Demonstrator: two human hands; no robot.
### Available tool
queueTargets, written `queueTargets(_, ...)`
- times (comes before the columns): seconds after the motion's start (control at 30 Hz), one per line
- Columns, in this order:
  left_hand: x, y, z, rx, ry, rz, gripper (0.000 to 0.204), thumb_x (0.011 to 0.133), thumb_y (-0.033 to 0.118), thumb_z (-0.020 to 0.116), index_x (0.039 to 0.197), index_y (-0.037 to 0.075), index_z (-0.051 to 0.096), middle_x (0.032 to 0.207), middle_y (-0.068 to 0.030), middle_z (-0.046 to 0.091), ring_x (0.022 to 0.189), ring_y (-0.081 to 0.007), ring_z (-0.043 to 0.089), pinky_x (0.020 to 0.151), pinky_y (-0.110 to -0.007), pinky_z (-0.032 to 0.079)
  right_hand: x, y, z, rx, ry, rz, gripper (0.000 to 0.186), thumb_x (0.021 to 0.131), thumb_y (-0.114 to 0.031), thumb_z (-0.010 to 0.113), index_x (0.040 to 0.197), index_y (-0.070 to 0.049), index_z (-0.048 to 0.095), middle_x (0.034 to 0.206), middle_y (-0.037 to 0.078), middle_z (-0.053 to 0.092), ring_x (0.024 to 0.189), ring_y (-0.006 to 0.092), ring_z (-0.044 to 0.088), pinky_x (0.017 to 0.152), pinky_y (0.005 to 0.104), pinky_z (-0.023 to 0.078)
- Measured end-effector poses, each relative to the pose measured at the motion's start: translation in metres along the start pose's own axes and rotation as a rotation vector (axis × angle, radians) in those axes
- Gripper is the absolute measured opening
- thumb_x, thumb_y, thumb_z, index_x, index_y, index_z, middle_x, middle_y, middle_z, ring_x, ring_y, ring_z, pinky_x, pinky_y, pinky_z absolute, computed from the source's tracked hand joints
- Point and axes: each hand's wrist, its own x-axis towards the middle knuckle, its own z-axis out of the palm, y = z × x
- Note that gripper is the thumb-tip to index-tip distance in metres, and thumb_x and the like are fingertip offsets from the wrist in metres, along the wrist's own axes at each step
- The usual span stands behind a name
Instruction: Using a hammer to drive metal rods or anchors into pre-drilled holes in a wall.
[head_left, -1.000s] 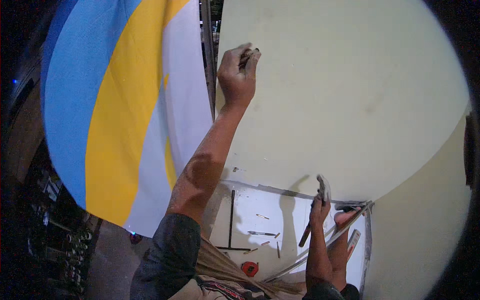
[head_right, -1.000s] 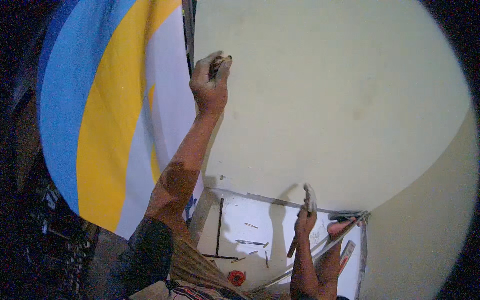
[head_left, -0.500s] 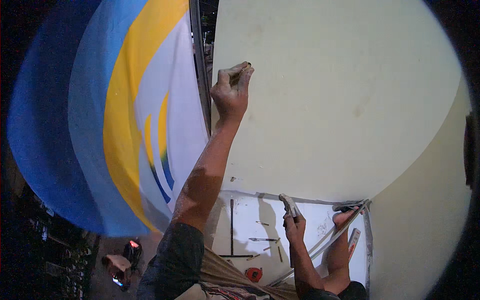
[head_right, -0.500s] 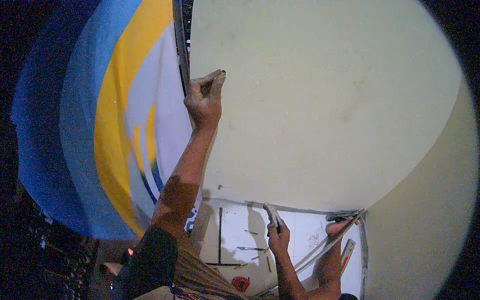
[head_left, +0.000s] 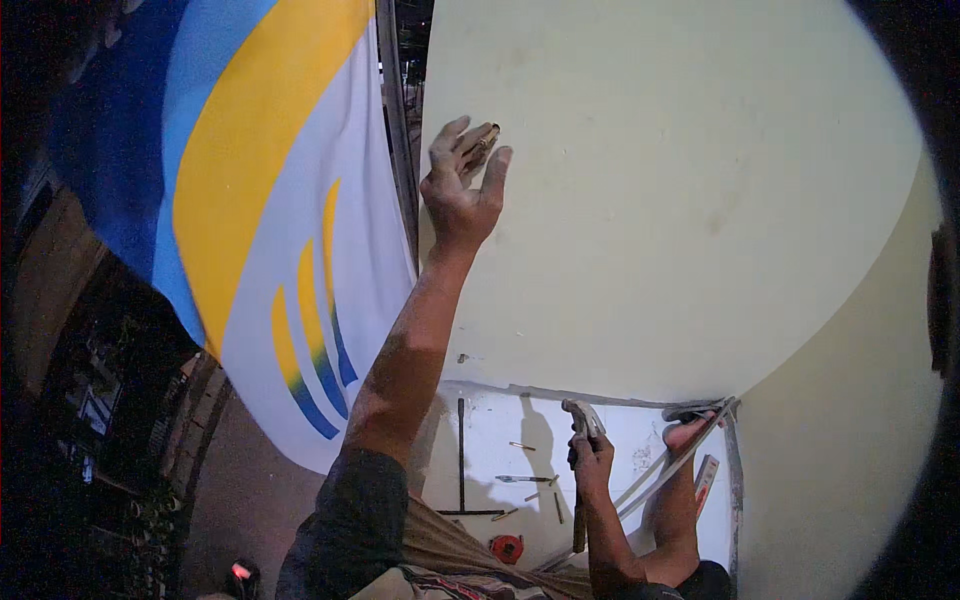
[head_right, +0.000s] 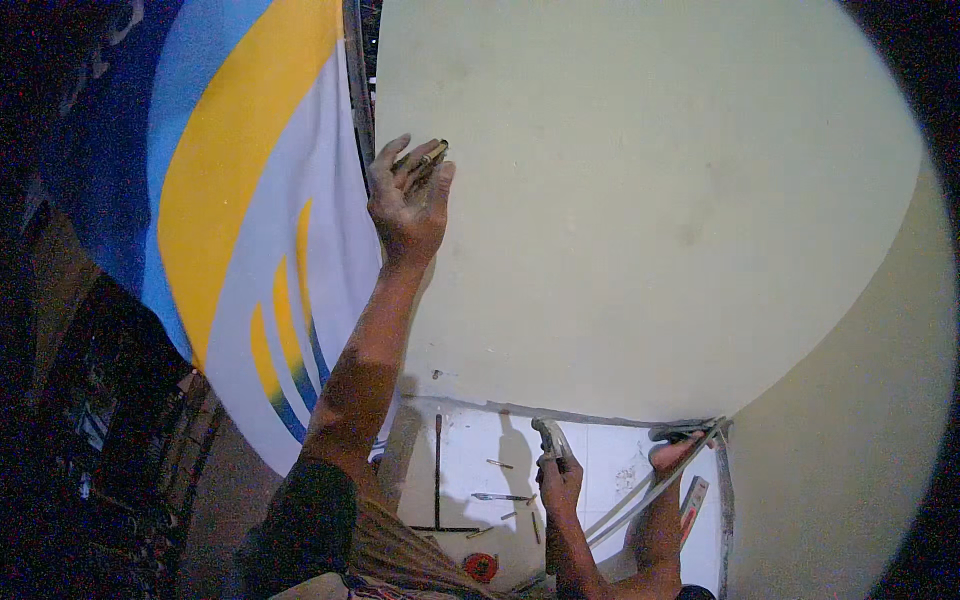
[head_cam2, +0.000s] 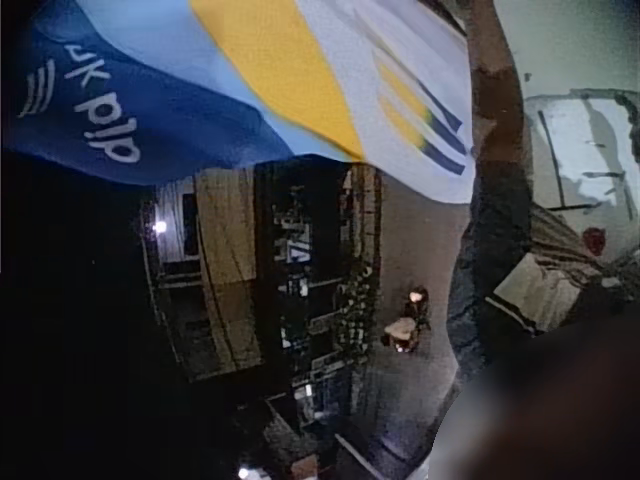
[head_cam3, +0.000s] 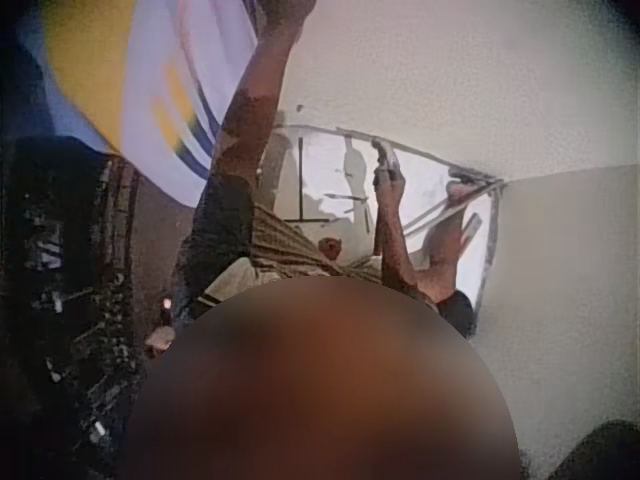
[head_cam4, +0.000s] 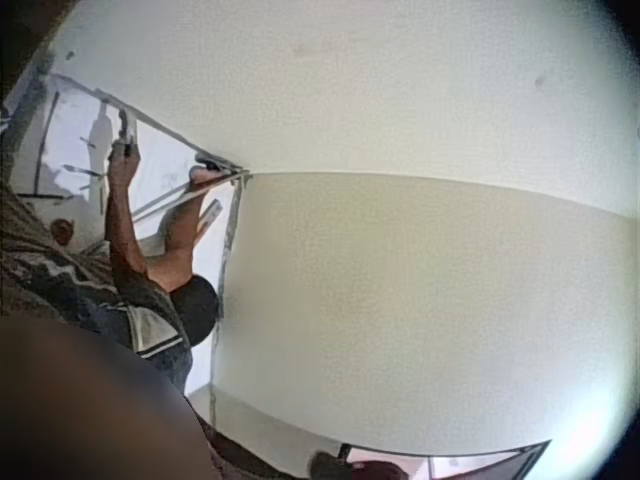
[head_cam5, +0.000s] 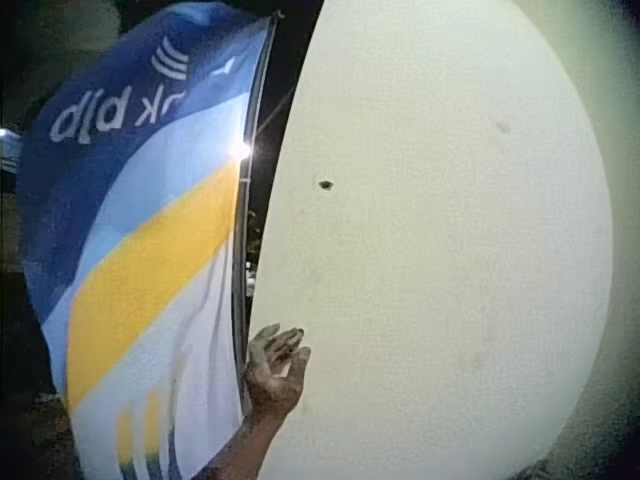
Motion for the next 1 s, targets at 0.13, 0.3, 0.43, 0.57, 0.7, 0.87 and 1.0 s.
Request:
queueTargets(0.13,0.005,0.002,-0.002,0.194,-0.108,0.012,0.035,0.088,0.017,0.080,0.107,-0.002,0.057,0.104,-0.0204,0.074,0.095,-0.0223,0.074,0.083,-0.034,0.061,-0.004,-0.005,0.000,0.003,0.027,0.096,0.019,0.091,-0.010,0.061,0.106,0.000,0.066,0.071,0.001,0.058,0.052,0.0082,0.049,0.046,0.0251,0.038)
queueTargets(0.3,0.005,0.002,-0.002,0.081,-0.046,-0.101,0.030,0.088,0.015,0.080,0.106,-0.002,0.062,0.104,-0.0179,0.075,0.094,-0.0221,0.075,0.082,-0.033,0.061,-0.007,-0.011,0.000,0.003,0.009,0.079,0.018,0.092,-0.008,0.061,0.107,0.000,0.065,0.071,0.001,0.058,0.052,0.0081,0.049,0.045,0.0252,0.037)
queueTargets(0.43,0.007,0.004,-0.007,0.178,-0.101,0.011,0.032,0.087,0.013,0.080,0.109,-0.001,0.062,0.103,-0.0171,0.075,0.094,-0.0220,0.075,0.082,-0.033,0.061,-0.007,-0.020,0.003,-0.040,0.005,0.095,0.016,0.091,-0.007,0.061,0.105,0.000,0.065,0.072,0.001,0.058,0.053,0.0081,0.050,0.047,0.0250,0.038)
queueTargets(0.57,0.007,0.007,-0.007,0.171,-0.111,-0.094,0.028,0.089,0.012,0.078,0.110,0.000,0.064,0.102,-0.0152,0.075,0.094,-0.0216,0.075,0.081,-0.033,0.061,-0.009,-0.045,0.009,-0.112,-0.046,0.064,0.014,0.088,-0.008,0.062,0.099,0.000,0.065,0.070,0.001,0.058,0.055,0.0086,0.051,0.049,0.0250,0.040)
queueTargets(0.7,0.007,0.008,-0.005,0.075,-0.037,-0.052,0.024,0.089,0.013,0.078,0.104,0.001,0.066,0.101,-0.0136,0.076,0.091,-0.0206,0.075,0.080,-0.032,0.061,-0.017,-0.085,0.012,-0.201,-0.100,-0.036,0.022,0.094,-0.017,0.060,0.099,0.004,0.064,0.072,0.005,0.060,0.063,0.0116,0.057,0.058,0.0293,0.047)
queueTargets(0.87,0.010,0.009,-0.008,0.229,-0.115,-0.023,0.027,0.087,0.017,0.080,0.103,0.001,0.066,0.100,-0.0136,0.076,0.089,-0.0219,0.075,0.077,-0.033,0.061,-0.026,-0.119,0.021,-0.288,-0.188,-0.105,0.035,0.101,-0.022,0.058,0.128,0.000,0.060,0.074,0.009,0.063,0.063,0.0168,0.060,0.060,0.0326,0.049)
queueTargets(1.0,0.009,0.009,-0.006,0.225,-0.098,-0.096,0.025,0.088,0.016,0.079,0.103,0.001,0.066,0.100,-0.0133,0.076,0.090,-0.0220,0.075,0.077,-0.033,0.061,-0.018,-0.129,0.030,-0.657,-0.201,-0.337,0.034,0.100,-0.021,0.058,0.126,-0.001,0.061,0.082,0.022,0.067,0.069,0.0292,0.065,0.067,0.0405,0.052)
